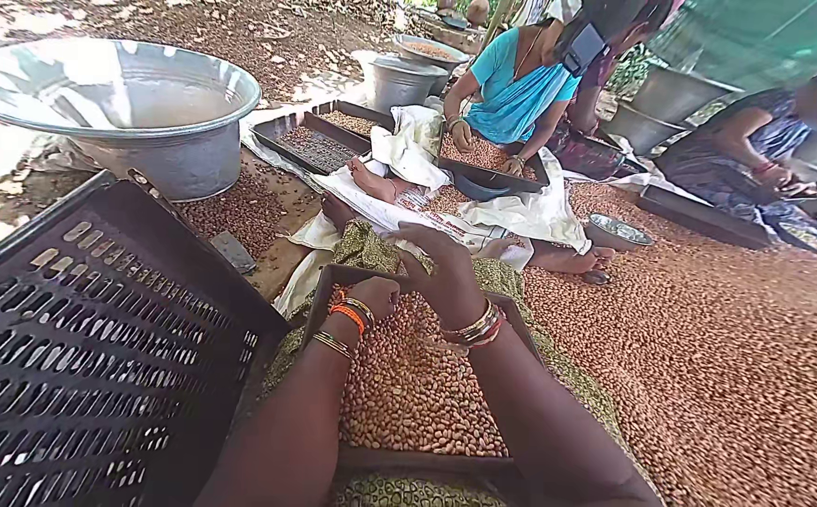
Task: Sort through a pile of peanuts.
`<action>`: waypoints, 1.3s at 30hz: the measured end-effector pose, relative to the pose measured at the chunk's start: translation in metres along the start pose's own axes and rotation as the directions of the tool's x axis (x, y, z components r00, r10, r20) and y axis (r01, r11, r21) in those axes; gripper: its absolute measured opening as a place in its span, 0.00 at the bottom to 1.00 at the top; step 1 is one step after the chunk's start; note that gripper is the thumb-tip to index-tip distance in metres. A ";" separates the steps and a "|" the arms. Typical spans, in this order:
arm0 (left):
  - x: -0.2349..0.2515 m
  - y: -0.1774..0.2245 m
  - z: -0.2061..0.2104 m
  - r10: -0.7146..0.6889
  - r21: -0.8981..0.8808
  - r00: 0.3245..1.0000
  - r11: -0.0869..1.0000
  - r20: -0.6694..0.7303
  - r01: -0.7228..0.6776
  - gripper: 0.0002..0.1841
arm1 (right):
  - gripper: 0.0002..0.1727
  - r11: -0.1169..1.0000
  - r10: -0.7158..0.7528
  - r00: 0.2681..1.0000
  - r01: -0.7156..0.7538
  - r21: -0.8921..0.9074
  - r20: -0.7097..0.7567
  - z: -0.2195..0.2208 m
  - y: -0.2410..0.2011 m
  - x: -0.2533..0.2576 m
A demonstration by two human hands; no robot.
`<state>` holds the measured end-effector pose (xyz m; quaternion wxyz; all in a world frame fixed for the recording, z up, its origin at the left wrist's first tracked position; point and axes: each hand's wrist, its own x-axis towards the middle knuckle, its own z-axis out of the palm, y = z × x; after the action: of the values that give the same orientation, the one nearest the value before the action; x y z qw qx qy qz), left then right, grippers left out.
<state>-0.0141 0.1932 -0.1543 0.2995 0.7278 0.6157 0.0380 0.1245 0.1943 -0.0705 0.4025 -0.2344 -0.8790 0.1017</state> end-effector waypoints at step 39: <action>0.007 -0.008 0.004 0.046 -0.032 0.997 0.998 -0.057 -0.048 0.14 | 0.09 0.849 0.512 0.462 -0.404 -0.342 0.724 0.017 0.021 -0.085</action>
<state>-0.0180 0.1987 -0.1641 0.2933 0.7356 0.6059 0.0757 0.1669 0.1709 -0.1453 -0.0883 -0.4151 -0.8716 0.2455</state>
